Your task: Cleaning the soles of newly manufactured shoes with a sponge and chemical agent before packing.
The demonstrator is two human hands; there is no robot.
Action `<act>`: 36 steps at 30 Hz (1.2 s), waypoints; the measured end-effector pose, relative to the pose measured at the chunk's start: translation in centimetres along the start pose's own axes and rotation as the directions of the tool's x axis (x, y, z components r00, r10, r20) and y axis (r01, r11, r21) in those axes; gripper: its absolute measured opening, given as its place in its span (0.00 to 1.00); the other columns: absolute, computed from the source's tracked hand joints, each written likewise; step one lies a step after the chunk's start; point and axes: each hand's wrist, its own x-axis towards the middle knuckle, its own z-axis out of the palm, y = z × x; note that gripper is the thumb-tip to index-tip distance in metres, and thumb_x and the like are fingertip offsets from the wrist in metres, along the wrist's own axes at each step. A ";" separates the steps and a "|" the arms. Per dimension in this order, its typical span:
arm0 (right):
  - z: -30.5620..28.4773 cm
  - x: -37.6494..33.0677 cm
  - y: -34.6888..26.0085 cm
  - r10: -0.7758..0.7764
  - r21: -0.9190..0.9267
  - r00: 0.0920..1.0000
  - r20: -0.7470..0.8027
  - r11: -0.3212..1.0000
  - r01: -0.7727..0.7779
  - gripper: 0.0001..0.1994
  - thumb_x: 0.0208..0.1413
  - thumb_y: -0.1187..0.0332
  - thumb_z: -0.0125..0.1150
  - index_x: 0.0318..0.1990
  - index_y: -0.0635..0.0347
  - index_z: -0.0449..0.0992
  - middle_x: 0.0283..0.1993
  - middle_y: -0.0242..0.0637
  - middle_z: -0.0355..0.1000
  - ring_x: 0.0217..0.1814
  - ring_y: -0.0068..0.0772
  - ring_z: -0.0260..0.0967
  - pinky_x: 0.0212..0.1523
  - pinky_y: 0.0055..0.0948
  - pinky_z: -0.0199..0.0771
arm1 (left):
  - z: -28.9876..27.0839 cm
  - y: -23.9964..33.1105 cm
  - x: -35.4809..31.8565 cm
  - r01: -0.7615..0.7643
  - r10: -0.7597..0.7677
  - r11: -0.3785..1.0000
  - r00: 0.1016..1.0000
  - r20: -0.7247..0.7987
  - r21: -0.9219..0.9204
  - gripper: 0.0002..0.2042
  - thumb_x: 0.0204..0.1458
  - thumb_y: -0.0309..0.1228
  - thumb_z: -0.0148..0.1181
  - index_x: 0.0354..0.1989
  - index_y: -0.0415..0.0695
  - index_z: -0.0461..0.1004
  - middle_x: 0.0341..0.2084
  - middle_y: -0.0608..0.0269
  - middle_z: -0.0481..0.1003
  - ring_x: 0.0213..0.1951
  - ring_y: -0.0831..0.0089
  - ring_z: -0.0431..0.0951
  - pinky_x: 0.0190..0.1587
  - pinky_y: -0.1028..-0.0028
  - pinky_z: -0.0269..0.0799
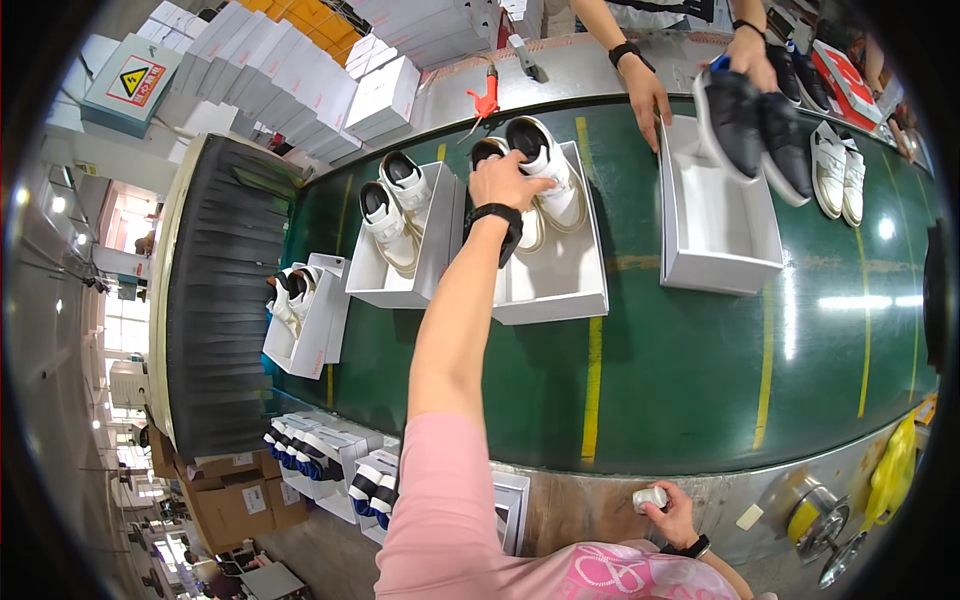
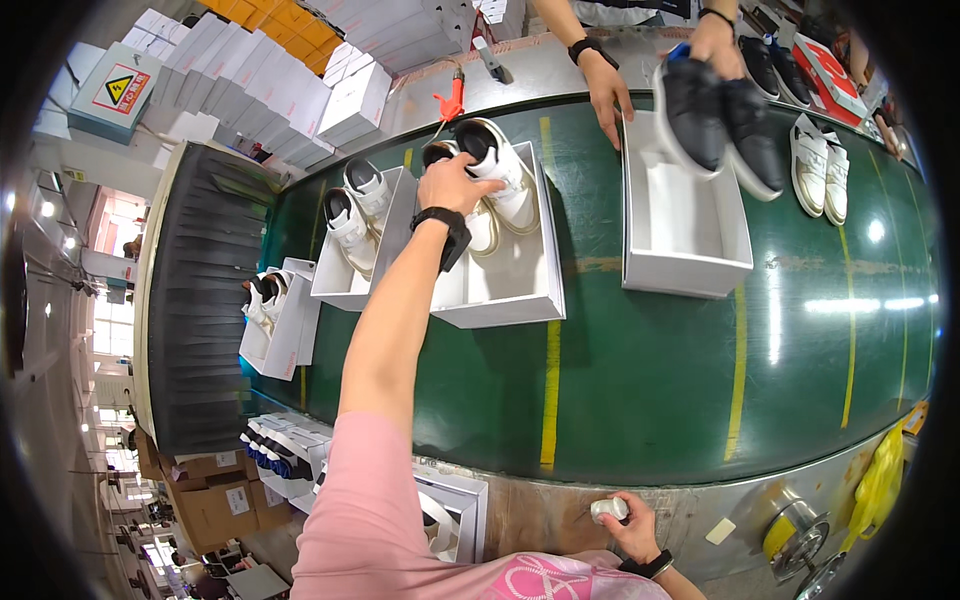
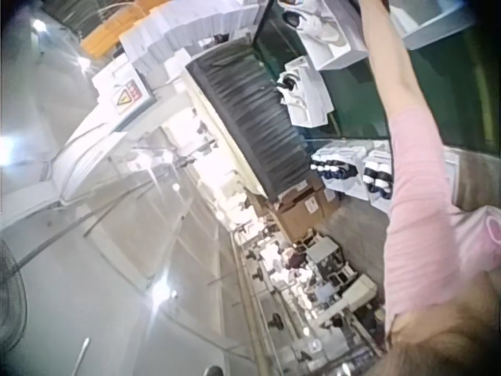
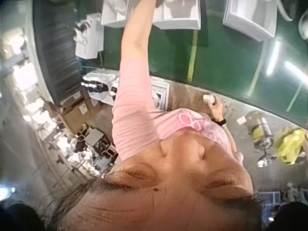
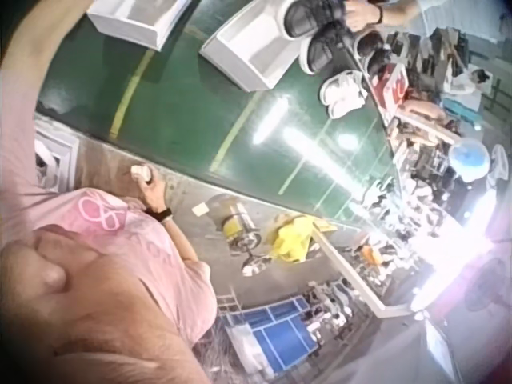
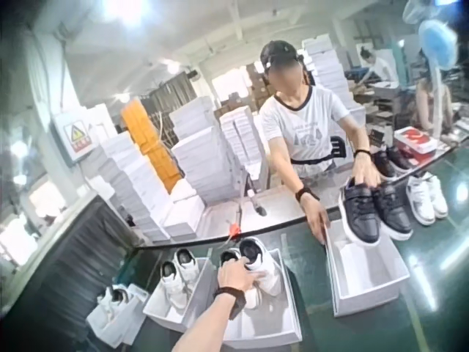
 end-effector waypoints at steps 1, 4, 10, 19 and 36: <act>-0.1 -0.3 0.1 -0.001 0.009 1.000 -0.004 1.000 0.001 0.21 0.50 0.75 0.74 0.52 0.64 0.76 0.45 0.34 0.76 0.46 0.25 0.75 0.47 0.25 0.76 | -1.0 0.5 -0.4 0.018 -0.020 1.000 0.997 -0.069 -0.020 0.36 0.33 0.58 0.77 0.51 0.49 0.82 0.44 0.50 0.81 0.49 0.53 0.81 0.52 0.60 0.76; -0.7 -0.2 1.7 -0.079 -0.084 0.997 -0.016 0.993 0.078 0.20 0.50 0.72 0.74 0.51 0.64 0.77 0.43 0.38 0.79 0.43 0.27 0.77 0.47 0.29 0.78 | -4.6 1.3 -2.2 -0.041 -0.041 0.983 0.903 -0.428 -0.180 0.34 0.30 0.58 0.79 0.42 0.45 0.83 0.33 0.54 0.82 0.41 0.54 0.81 0.46 0.58 0.75; -0.7 0.4 0.8 -0.108 -0.097 0.994 -0.006 0.990 0.107 0.20 0.54 0.66 0.73 0.53 0.63 0.77 0.43 0.40 0.81 0.43 0.28 0.78 0.47 0.31 0.79 | -14.8 6.4 -11.7 -0.106 -0.144 0.296 0.978 -0.154 -0.949 0.22 0.51 0.30 0.74 0.53 0.35 0.74 0.47 0.57 0.79 0.45 0.70 0.80 0.49 0.69 0.77; -7.0 -8.5 -7.1 -0.464 -0.246 0.792 -0.398 0.885 0.395 0.20 0.54 0.75 0.71 0.55 0.61 0.74 0.45 0.35 0.77 0.46 0.26 0.75 0.47 0.27 0.75 | -5.9 13.0 -39.1 0.593 0.025 -0.466 0.751 0.660 -0.657 0.24 0.68 0.41 0.53 0.67 0.43 0.64 0.62 0.55 0.73 0.61 0.57 0.75 0.64 0.53 0.72; -30.2 -27.2 -8.0 -0.689 -0.754 0.307 -0.657 0.587 -0.296 0.20 0.57 0.72 0.68 0.57 0.59 0.75 0.55 0.43 0.76 0.57 0.47 0.73 0.58 0.39 0.72 | 2.8 9.2 -63.5 0.009 0.065 0.934 0.979 0.195 -0.358 0.23 0.45 0.30 0.74 0.49 0.32 0.77 0.35 0.48 0.73 0.42 0.54 0.76 0.46 0.63 0.72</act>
